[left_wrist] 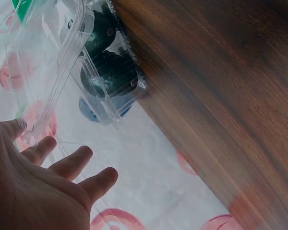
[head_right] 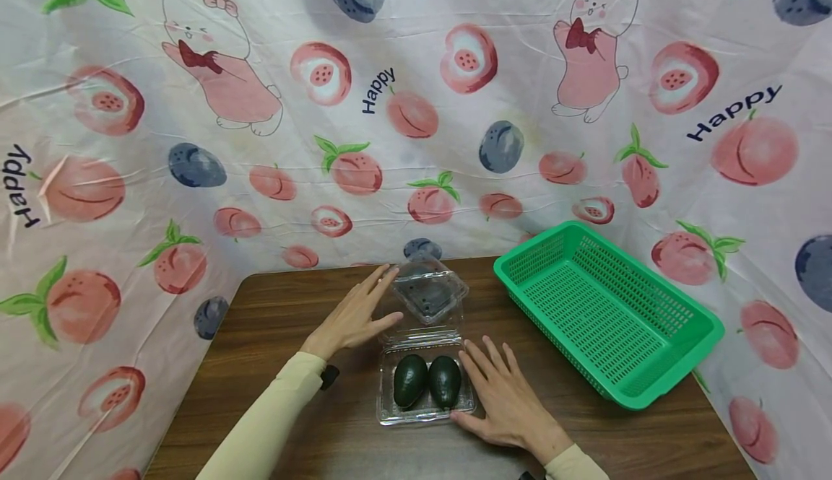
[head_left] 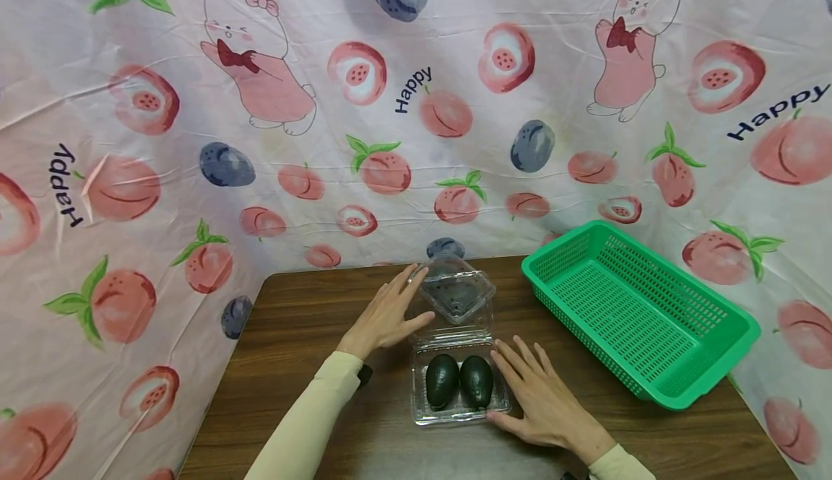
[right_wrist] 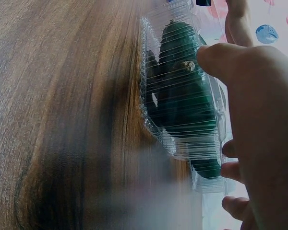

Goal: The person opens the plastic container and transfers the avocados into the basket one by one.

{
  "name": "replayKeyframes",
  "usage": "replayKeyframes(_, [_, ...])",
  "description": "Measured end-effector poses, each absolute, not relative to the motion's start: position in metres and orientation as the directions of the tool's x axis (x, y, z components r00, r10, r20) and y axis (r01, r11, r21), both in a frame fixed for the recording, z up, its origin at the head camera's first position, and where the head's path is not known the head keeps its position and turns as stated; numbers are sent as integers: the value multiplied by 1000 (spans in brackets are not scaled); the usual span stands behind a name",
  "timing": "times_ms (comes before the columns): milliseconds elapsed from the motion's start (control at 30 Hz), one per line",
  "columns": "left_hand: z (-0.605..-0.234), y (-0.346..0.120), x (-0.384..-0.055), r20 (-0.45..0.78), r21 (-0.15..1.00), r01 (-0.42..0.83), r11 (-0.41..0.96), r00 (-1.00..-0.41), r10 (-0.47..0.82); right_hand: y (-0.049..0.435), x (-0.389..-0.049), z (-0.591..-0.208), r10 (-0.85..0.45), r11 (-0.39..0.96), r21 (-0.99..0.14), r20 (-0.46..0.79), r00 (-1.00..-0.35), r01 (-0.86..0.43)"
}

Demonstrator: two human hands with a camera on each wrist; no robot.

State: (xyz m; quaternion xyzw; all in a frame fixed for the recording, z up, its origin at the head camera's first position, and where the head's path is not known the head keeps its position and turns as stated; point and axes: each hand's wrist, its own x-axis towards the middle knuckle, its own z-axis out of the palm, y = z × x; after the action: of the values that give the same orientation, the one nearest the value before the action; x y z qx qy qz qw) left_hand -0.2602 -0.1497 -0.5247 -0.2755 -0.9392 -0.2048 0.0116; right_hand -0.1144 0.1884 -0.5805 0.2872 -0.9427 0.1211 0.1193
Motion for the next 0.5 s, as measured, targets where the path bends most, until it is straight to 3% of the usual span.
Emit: replayKeyframes(500, [-522, -150, -253, 197, 365, 554, 748, -832, 519, 187, -115, -583, -516, 805, -124, 338, -787, -580])
